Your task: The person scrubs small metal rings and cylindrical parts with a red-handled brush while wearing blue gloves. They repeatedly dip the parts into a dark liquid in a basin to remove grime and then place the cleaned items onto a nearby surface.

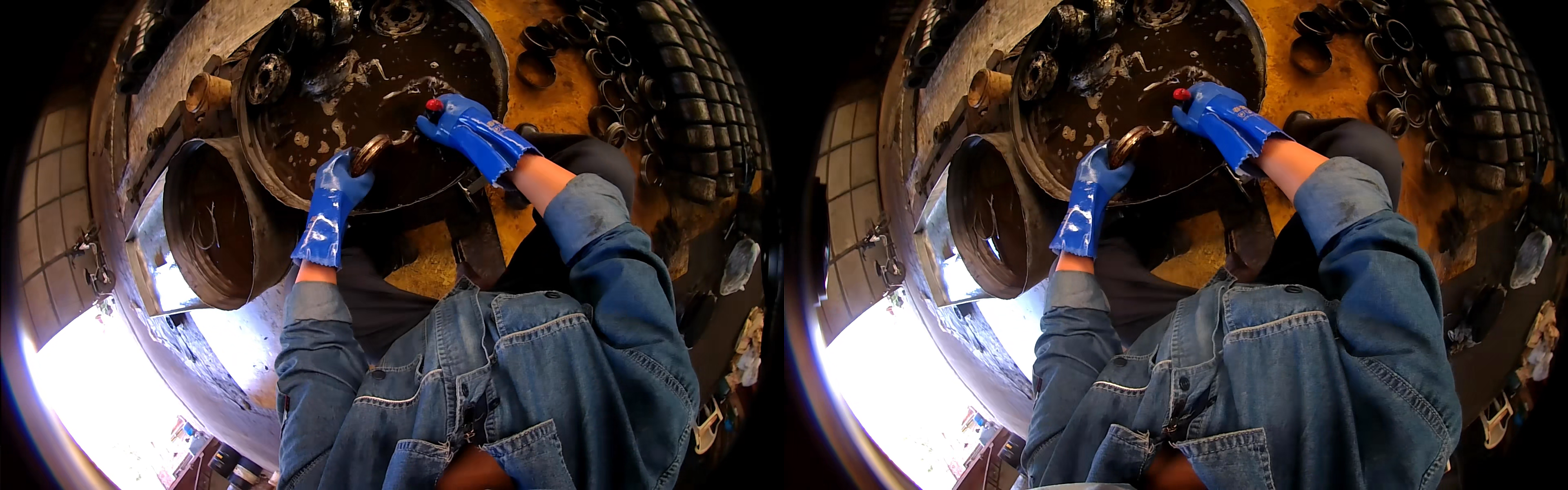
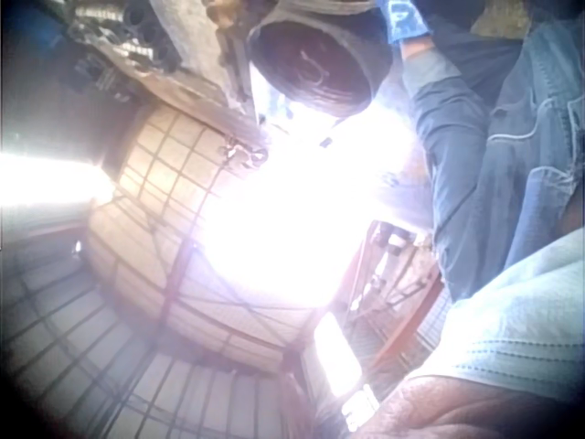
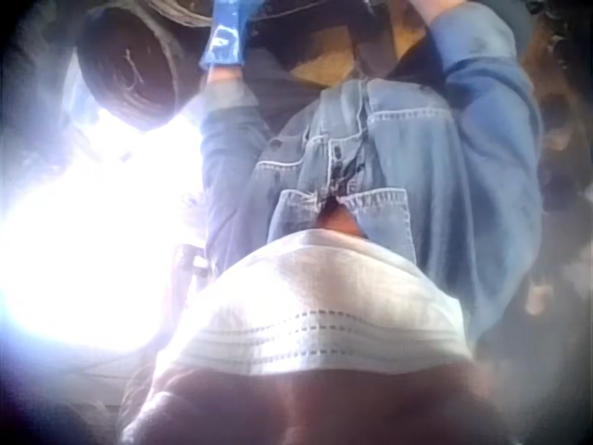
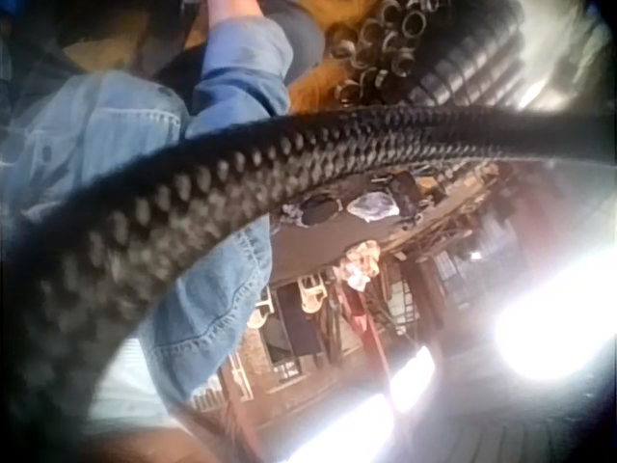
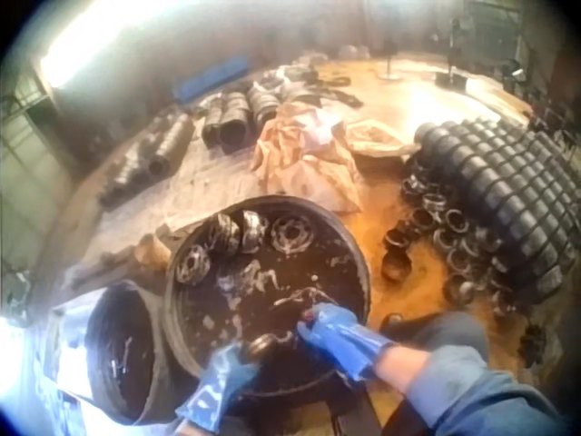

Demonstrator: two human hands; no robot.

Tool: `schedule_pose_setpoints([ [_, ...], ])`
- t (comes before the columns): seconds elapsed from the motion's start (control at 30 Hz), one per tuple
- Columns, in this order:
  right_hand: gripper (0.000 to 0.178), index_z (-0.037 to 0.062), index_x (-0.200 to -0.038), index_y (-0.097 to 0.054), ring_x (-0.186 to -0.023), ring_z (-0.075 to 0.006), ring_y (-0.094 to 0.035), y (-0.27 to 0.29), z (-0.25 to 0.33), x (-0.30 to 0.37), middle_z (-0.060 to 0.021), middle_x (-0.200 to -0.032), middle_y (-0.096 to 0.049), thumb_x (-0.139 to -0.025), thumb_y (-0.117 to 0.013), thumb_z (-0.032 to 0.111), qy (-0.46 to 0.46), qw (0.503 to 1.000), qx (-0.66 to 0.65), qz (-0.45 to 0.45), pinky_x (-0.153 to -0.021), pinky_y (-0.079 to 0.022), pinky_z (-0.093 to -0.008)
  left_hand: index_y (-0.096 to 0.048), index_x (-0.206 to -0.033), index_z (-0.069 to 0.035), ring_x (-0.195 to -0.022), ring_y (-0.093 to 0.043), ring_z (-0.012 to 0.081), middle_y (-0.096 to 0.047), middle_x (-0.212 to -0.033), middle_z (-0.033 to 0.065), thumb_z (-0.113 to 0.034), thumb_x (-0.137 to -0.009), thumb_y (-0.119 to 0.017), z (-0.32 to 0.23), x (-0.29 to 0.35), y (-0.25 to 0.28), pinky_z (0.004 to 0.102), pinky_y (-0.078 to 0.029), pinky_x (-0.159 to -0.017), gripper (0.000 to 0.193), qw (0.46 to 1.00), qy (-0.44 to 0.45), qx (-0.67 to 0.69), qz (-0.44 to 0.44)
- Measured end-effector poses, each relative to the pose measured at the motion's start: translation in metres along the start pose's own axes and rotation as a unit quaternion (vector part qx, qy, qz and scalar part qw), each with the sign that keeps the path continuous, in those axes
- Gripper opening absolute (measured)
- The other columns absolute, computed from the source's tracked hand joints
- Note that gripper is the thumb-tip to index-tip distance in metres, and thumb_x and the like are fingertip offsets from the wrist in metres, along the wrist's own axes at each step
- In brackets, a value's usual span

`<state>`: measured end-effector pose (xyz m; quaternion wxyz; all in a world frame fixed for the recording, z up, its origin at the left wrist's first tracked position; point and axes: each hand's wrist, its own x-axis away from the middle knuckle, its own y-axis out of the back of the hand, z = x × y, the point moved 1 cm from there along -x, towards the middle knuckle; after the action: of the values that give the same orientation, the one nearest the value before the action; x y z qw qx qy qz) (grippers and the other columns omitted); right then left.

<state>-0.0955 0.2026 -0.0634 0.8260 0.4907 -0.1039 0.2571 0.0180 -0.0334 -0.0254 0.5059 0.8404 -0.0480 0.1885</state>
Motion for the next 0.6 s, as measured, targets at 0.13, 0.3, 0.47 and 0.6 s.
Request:
schedule_pose_setpoints([
  [0.13,0.041,0.0151,-0.112,-0.076,-0.092,-0.0264,-0.073,-0.002,0.003,-0.013,-0.0104,-0.099,-0.078,-0.090,-0.073,0.049,0.106,0.970,-0.212,0.050,-0.084,-0.058,-0.0371,-0.071,-0.116,-0.005,-0.105,-0.070,0.0361,-0.073,-0.110,0.0205,-0.026,-0.082,-0.075,0.021,0.005,-0.006,0.0420,-0.055,-0.092,0.041,0.999,-0.007,0.012,-0.043],
  [0.3,0.043,0.0150,-0.119,-0.075,-0.103,-0.0299,-0.072,0.017,0.072,0.033,-0.0107,-0.117,-0.075,-0.096,-0.068,0.050,0.252,0.948,-0.152,0.120,-0.092,-0.060,-0.0401,-0.069,-0.120,-0.004,-0.106,-0.070,0.0355,-0.074,-0.113,0.0187,-0.018,-0.083,-0.076,0.056,0.001,-0.024,0.0407,-0.056,-0.093,0.039,0.996,-0.082,0.026,-0.024],
  [0.47,0.034,0.0105,-0.100,-0.078,-0.090,-0.0268,-0.073,0.012,0.047,0.017,-0.0125,-0.093,-0.076,-0.093,-0.068,0.043,0.252,0.944,-0.205,0.052,-0.085,-0.058,-0.0348,-0.068,-0.121,-0.003,-0.101,-0.071,0.0362,-0.073,-0.108,0.0204,-0.015,-0.083,-0.075,0.040,0.007,-0.014,0.0396,-0.056,-0.091,0.040,0.998,-0.032,0.027,-0.039],
  [0.6,0.033,0.0099,-0.097,-0.076,-0.082,-0.0273,-0.073,0.002,0.013,-0.012,-0.0130,-0.092,-0.076,-0.092,-0.067,0.041,0.124,0.984,-0.124,0.014,-0.078,-0.059,-0.0343,-0.068,-0.122,-0.003,-0.102,-0.070,0.0376,-0.073,-0.111,0.0219,-0.012,-0.082,-0.074,0.032,0.006,-0.009,0.0395,-0.056,-0.093,0.042,0.998,-0.008,0.057,0.002],
])
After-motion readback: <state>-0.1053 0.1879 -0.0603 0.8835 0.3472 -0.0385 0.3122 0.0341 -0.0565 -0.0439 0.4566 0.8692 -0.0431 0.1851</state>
